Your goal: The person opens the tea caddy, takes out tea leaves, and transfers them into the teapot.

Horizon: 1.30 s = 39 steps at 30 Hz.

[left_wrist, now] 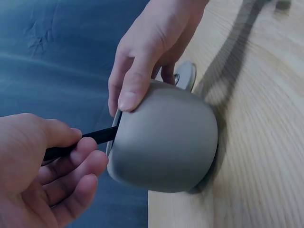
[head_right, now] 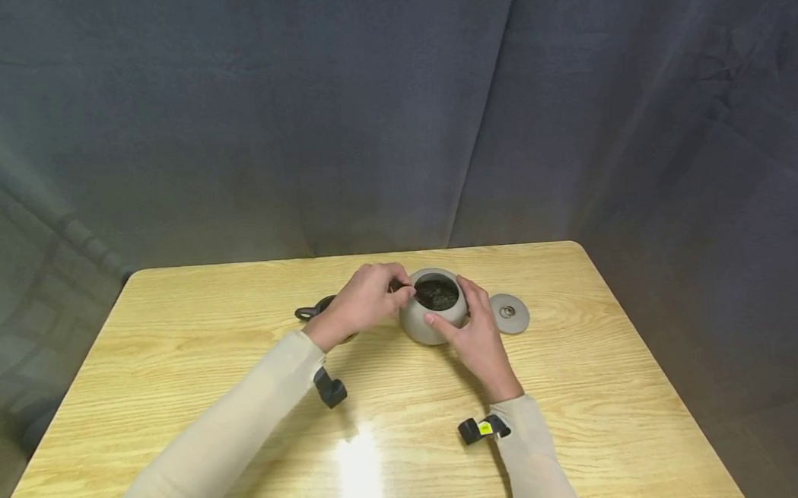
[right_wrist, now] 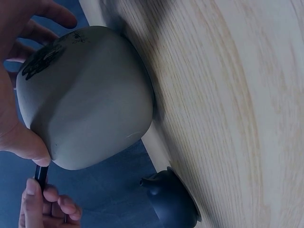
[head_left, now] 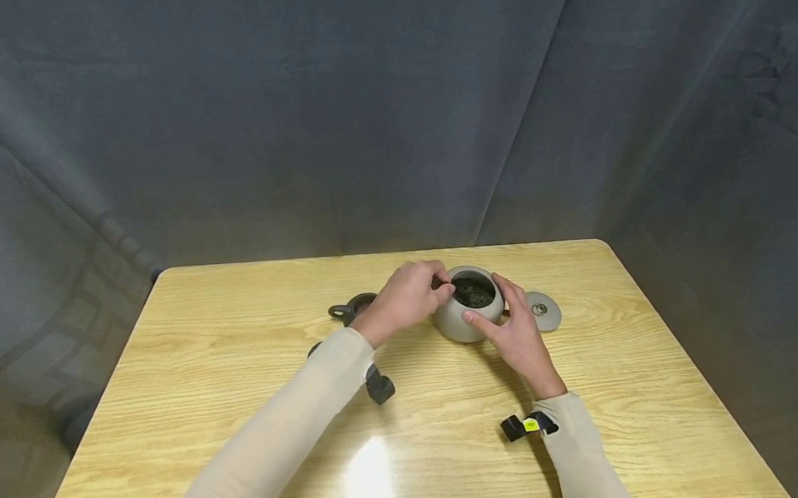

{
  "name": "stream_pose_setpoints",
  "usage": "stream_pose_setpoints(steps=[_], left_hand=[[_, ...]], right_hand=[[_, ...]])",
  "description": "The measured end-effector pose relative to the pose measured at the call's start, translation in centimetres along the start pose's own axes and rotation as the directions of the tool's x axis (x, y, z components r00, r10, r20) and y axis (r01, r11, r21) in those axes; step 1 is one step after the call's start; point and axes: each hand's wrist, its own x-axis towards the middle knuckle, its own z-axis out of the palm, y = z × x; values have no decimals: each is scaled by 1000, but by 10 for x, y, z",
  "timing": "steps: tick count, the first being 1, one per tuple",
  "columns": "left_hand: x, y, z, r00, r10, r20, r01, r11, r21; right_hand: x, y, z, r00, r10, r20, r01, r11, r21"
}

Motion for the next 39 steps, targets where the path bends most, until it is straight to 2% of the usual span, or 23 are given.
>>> stream_pose_setpoints(steps=[4, 8, 10, 13, 19, 26, 29, 33, 39], left_hand=[[0, -3, -4, 999, 4, -39, -3, 999, 37], [-1, -8, -8, 997, 7, -75, -6, 1000, 17], [-2, -11, -10, 997, -9, -80, 7, 1000, -30], [-3, -17, -12, 997, -52, -57, 43, 988, -148], [-8, -27, -17, 992, -121, -19, 106, 926, -363], [-12, -40, -19, 983, -185, -2, 155, 828, -538], [-14, -44, -20, 979, -204, -11, 162, 809, -566], [-20, -47, -24, 977, -210, -36, 149, 794, -589], [-35, -56, -37, 969, -236, -78, 139, 774, -618]], right_hand=[[1, 1, 0, 1000, -1, -2, 1, 1000, 1], [2, 2, 0, 1000, -5, -5, 5, 1000, 2], [2, 2, 1, 1000, -8, -8, 8, 1000, 5], [2, 2, 2, 1000, -10, -13, 10, 1000, 8], [2, 2, 2, 1000, -14, -14, 14, 1000, 0], [3, 0, 4, 1000, -17, -15, 17, 1000, 4], [3, 0, 4, 1000, -15, -10, 15, 1000, 4], [3, 0, 3, 1000, -19, -3, 19, 1000, -2], [4, 1, 1, 1000, -15, -5, 15, 1000, 6]])
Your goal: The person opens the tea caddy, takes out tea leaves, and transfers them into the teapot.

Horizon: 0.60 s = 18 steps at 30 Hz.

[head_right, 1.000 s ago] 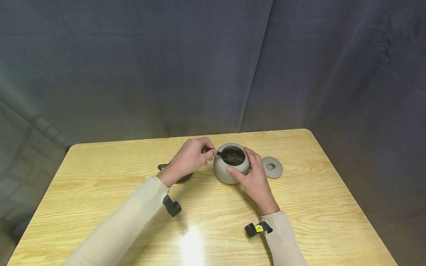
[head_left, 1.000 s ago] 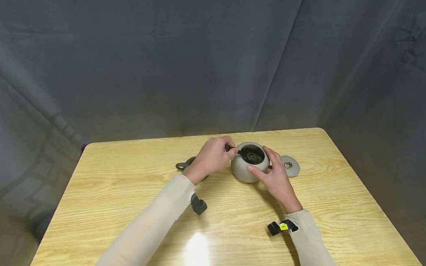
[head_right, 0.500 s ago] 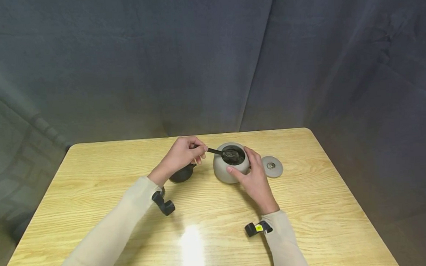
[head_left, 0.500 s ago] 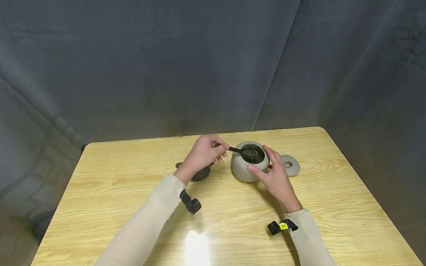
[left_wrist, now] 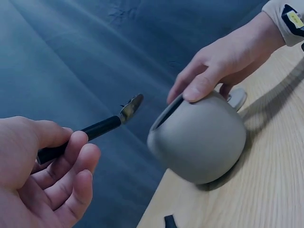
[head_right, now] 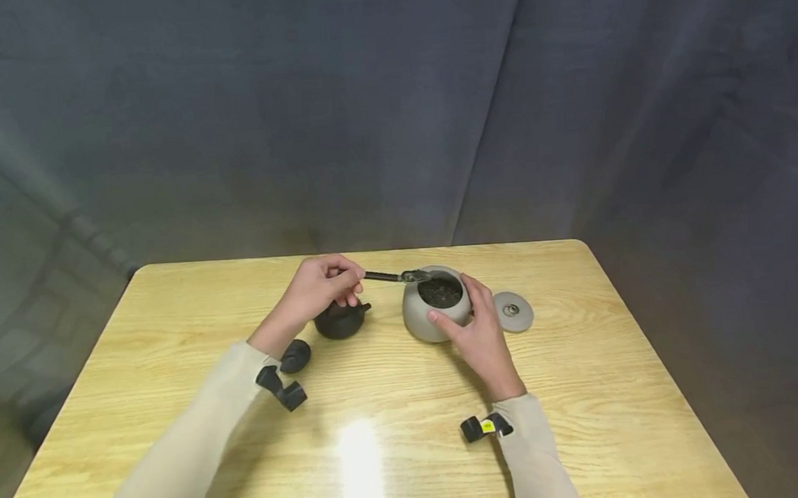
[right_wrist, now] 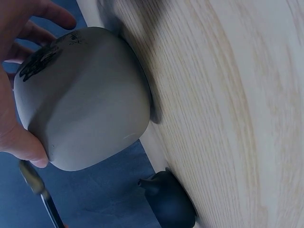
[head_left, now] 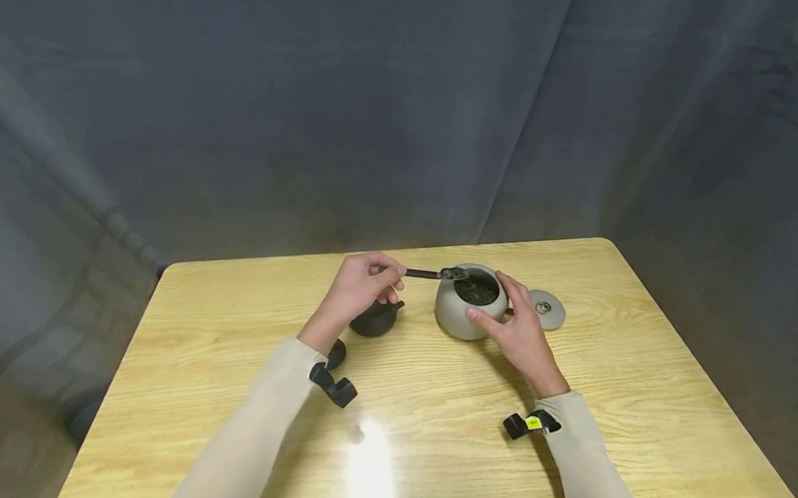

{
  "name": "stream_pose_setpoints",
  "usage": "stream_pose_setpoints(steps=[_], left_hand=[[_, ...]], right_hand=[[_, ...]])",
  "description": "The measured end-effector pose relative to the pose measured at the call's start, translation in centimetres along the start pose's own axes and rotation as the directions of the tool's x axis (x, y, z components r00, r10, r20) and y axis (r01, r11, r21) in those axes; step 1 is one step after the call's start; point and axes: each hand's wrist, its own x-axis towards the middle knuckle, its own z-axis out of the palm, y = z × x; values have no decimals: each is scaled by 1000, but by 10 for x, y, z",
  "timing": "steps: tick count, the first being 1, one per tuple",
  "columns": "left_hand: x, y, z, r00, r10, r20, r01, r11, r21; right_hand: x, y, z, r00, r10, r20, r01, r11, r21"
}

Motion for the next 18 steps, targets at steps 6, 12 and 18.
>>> stream_pose_setpoints(steps=[6, 12, 18], left_hand=[[-19, -3, -27, 998, -7, -64, 7, 1000, -7], [-39, -12, -53, 993, -17, -113, 19, 1000, 16], [-55, -24, -71, 987, -17, -159, 31, 996, 85]], right_hand=[[1, 1, -2, 1000, 5, 5, -5, 1000, 2], [1, 1, -4, 1000, 17, 4, -17, 1000, 9], [0, 2, -6, 1000, 22, 2, -22, 1000, 13]])
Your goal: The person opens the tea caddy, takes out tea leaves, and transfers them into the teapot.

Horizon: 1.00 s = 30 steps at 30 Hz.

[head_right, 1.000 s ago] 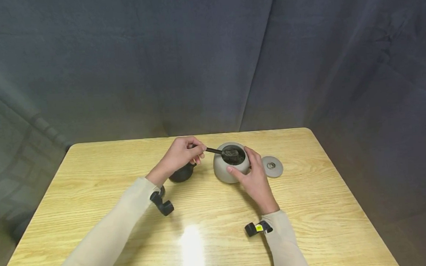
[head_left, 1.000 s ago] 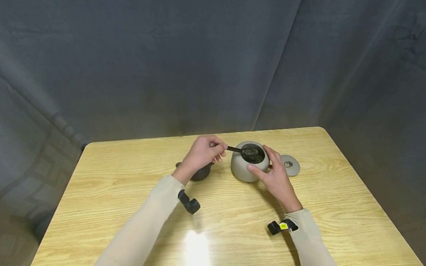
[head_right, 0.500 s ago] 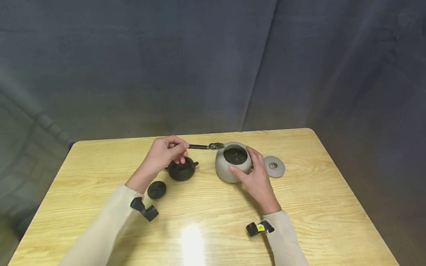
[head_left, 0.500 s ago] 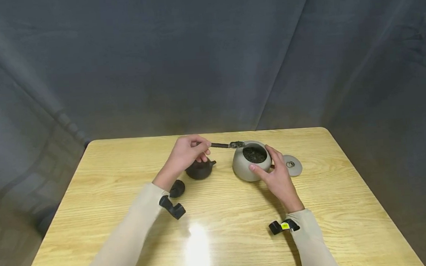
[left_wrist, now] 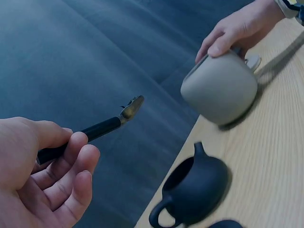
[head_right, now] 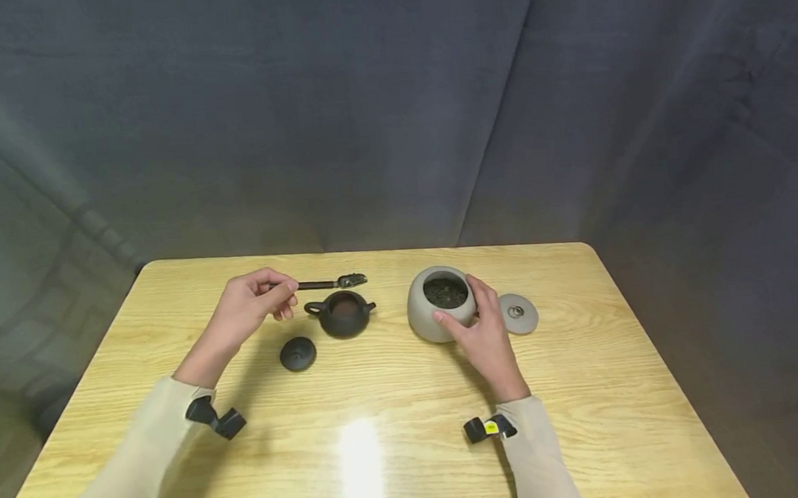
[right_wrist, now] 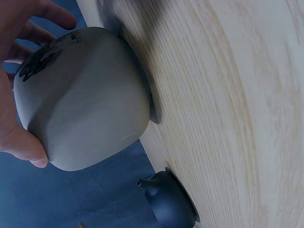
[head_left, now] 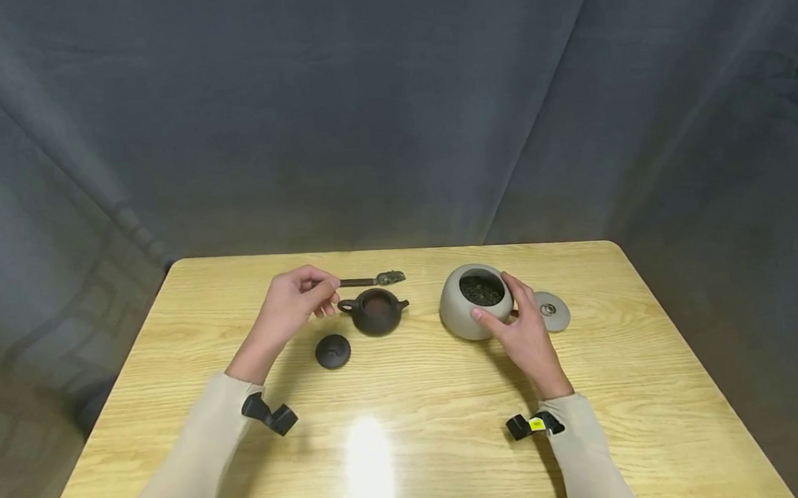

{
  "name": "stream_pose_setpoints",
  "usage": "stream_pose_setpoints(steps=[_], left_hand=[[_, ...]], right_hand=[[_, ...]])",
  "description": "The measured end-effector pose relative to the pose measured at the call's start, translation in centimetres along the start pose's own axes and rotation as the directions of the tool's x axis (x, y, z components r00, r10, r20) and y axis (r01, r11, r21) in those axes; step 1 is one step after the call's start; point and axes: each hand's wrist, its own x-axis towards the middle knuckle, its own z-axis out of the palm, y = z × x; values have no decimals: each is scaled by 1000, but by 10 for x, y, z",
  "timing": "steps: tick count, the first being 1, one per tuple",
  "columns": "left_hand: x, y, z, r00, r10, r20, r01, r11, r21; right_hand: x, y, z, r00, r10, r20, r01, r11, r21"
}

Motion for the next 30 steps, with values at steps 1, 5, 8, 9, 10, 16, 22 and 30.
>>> stream_pose_setpoints(steps=[1, 5, 8, 9, 10, 16, 22, 30], left_hand=[[-2, -2, -3, 1000, -4, -6, 4, 1000, 2], [-8, -12, -11, 999, -36, -20, 36, 999, -8], [-11, -18, -14, 998, -63, -20, 63, 998, -22], [-11, -21, -14, 997, -68, -20, 68, 998, -17], [-11, -22, -14, 997, -72, -21, 72, 997, -6], [-13, -30, -9, 999, -41, -32, 44, 992, 116], [-13, -29, -1, 999, 4, -37, 6, 963, 268], [-12, -18, 15, 993, 117, -34, -87, 876, 475]], right_hand=[[0, 0, 0, 1000, 0, 0, 0, 1000, 1], [-1, 2, -1, 1000, 3, 3, -3, 1000, 2], [-1, 3, -2, 1000, 1, 0, -1, 1000, -4], [-1, 3, -2, 1000, -1, -2, 1, 1000, -5], [-1, 3, -3, 1000, -2, -4, 2, 1000, -5], [-1, 4, -2, 1000, -5, -7, 5, 1000, -8], [0, 5, -1, 1000, -10, -10, 10, 1000, -7], [-1, 4, -1, 1000, -11, -9, 11, 1000, 1]])
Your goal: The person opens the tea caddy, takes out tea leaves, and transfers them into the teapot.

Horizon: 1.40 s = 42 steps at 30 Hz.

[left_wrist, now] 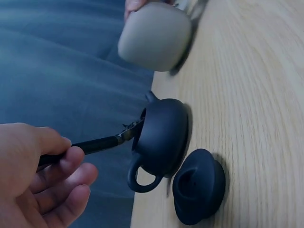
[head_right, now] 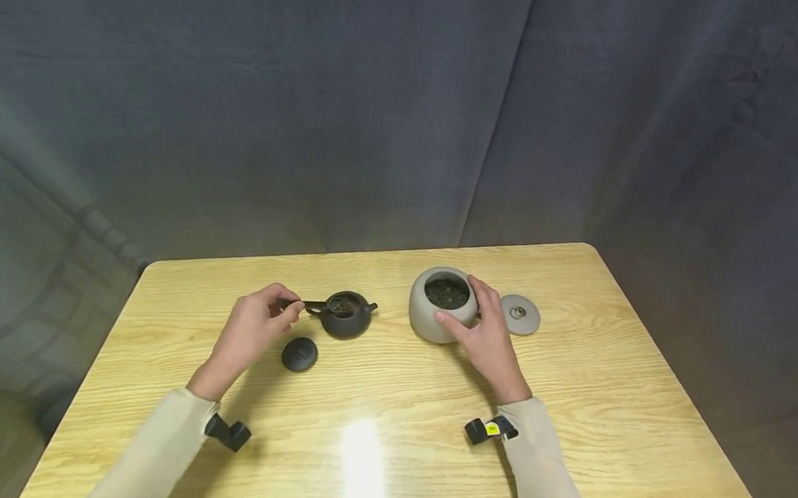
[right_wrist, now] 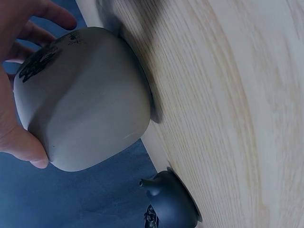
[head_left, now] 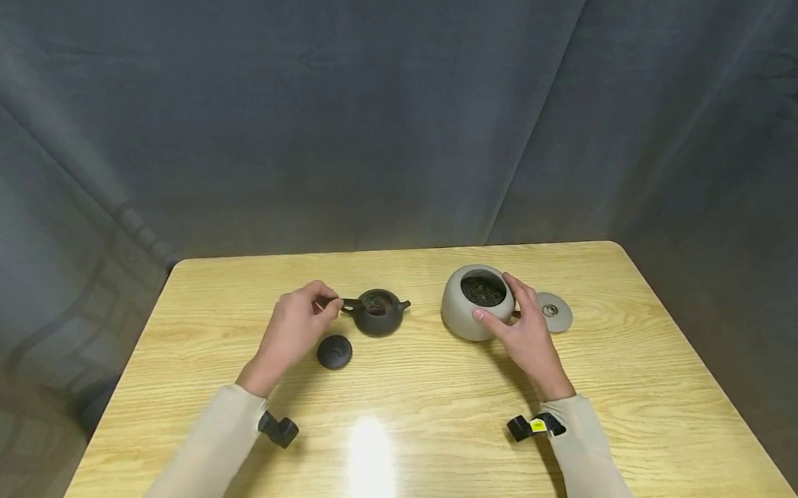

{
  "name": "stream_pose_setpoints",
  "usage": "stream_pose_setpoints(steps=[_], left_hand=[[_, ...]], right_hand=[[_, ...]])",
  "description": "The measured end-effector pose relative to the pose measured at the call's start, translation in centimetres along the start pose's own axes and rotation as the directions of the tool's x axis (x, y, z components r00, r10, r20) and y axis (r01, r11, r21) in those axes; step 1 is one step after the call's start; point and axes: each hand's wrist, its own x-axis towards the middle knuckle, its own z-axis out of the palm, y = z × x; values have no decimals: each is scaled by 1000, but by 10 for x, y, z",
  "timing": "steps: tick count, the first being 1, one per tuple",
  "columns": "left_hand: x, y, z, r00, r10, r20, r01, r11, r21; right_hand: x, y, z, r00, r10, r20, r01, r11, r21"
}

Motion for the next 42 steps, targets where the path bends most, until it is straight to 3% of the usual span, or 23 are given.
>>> stream_pose_setpoints(steps=[5, 10, 13, 17, 23, 26, 31, 35, 42], left_hand=[[-4, 12, 3, 990, 139, -30, -131, 974, 184], [-9, 17, 6, 951, 302, -69, -265, 908, 326], [-10, 18, 5, 932, 350, -93, -298, 888, 350], [-10, 18, 3, 929, 352, -110, -299, 894, 334], [-9, 20, -1, 941, 314, -123, -274, 925, 264], [-8, 27, -2, 949, 288, -130, -257, 943, 212], [-3, 45, 0, 954, 273, -127, -252, 954, 159], [4, 61, 7, 949, 290, -122, -276, 954, 117], [15, 87, 25, 928, 351, -127, -347, 936, 56]], right_hand=[[-1, -1, 1, 1000, 4, 0, -4, 1000, 9], [-1, -1, 2, 1000, 4, 0, -4, 1000, 8], [0, -2, 3, 1000, 2, -1, -2, 1000, 4], [1, -2, 3, 1000, -1, -1, 1, 1000, 4], [2, -2, 5, 1000, -8, 2, 8, 1000, 7], [3, -2, 5, 1000, -5, 7, 5, 1000, 5], [4, -2, 3, 1000, -8, 1, 8, 1000, -4], [4, -1, 2, 1000, -9, -4, 9, 1000, -9], [3, 0, 2, 1000, -3, -7, 3, 1000, -4]])
